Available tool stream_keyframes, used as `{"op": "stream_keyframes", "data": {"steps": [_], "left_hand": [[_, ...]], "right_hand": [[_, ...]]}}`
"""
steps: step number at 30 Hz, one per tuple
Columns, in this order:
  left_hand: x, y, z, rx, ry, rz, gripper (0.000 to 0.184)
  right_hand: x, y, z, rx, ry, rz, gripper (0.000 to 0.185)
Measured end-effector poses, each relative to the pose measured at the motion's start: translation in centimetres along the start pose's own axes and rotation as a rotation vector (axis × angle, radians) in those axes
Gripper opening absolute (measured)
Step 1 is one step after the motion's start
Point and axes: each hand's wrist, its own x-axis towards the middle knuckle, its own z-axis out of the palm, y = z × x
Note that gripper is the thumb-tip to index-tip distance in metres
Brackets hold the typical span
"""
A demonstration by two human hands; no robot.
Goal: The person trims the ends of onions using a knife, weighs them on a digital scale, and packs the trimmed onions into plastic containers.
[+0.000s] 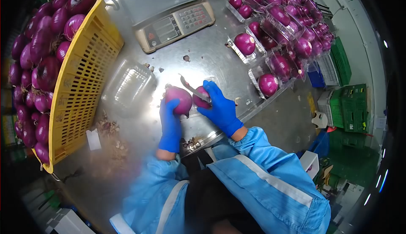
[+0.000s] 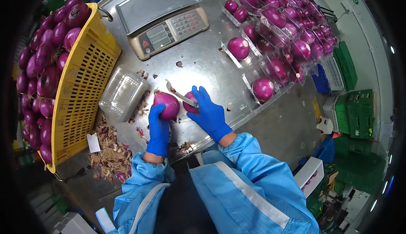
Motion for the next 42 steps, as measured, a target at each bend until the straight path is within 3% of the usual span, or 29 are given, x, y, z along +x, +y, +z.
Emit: {"op": "stream_keyframes", "data": {"steps": [2, 5, 8, 11, 12, 15, 16, 20, 24, 26, 30, 33, 36, 37, 39, 40, 42], "left_hand": [[0.3, 1.0, -0.1, 0.039, 0.033, 0.006, 0.066], [0.3, -0.3, 1.1, 0.045, 0.005, -0.047, 0.064], [-3.3, 1.9, 1.9, 0.13, -0.035, 0.062, 0.067], [-6.7, 3.3, -0.3, 0.401, -0.05, 0.106, 0.077], [-8.5, 5.2, 0.9, 0.349, -0.042, 0.04, 0.075], [-11.6, 5.6, -2.0, 0.334, -0.002, -0.022, 0.079], [-12.8, 5.8, -2.8, 0.268, 0.021, -0.031, 0.081], [-17.0, 8.1, -1.8, 0.243, 0.045, -0.104, 0.085], [-19.1, 8.1, -4.4, 0.229, 0.091, -0.039, 0.082], [-19.6, 7.6, -6.0, 0.15, 0.063, -0.006, 0.072], [-20.9, 8.4, -6.5, 0.329, 0.052, 0.109, 0.081], [-20.8, 9.6, -8.3, 0.54, 0.205, 0.143, 0.095], [-21.4, 10.1, -9.5, 0.596, 0.358, 0.171, 0.093], [-21.4, 10.9, -8.8, 0.594, 0.392, 0.157, 0.092], [-20.6, 11.5, -6.1, 0.133, 0.232, 0.136, 0.089], [-20.2, 10.2, -7.2, 0.081, 0.32, 0.193, 0.087], [-19.4, 8.6, -7.6, -0.254, 0.284, 0.125, 0.085]], "right_hand": [[0.5, -0.8, 0.1, -0.011, 0.091, 0.035, 0.092], [0.0, 2.2, -1.1, -0.103, 0.038, 0.069, 0.086], [0.6, 0.6, -3.3, 0.23, 0.193, 0.034, 0.067], [0.3, -2.0, -7.0, 0.324, -0.211, -0.012, 0.045], [0.1, -3.3, -7.3, 0.365, -0.236, -0.108, 0.031], [0.2, -6.1, -7.8, 0.289, -0.472, -0.379, 0.029], [0.4, -7.2, -7.7, 0.325, -0.432, -0.471, 0.03], [-0.1, -8.2, -5.2, 0.263, -0.483, -0.563, 0.034], [-0.3, -8.7, -4.3, 0.188, -0.629, -0.54, 0.027], [-0.8, -10.7, -4.1, 0.293, -0.563, -0.578, 0.03], [-1.3, -9.7, -1.4, 0.445, -0.529, -0.602, 0.03], [-2.7, -5.4, 2.1, 0.315, -0.792, -0.454, 0.021], [-3.7, -7.6, 1.8, 0.602, -0.936, 0.092, 0.022], [-3.2, -8.6, 1.6, 0.579, -0.879, 0.022, 0.022], [-1.8, -10.2, 1.4, 0.533, -0.76, -0.11, 0.022], [-1.2, -10.6, 1.5, 0.216, -0.581, -0.358, 0.03], [-1.5, -11.8, 0.3, 0.363, -0.445, -0.465, 0.03]]}}
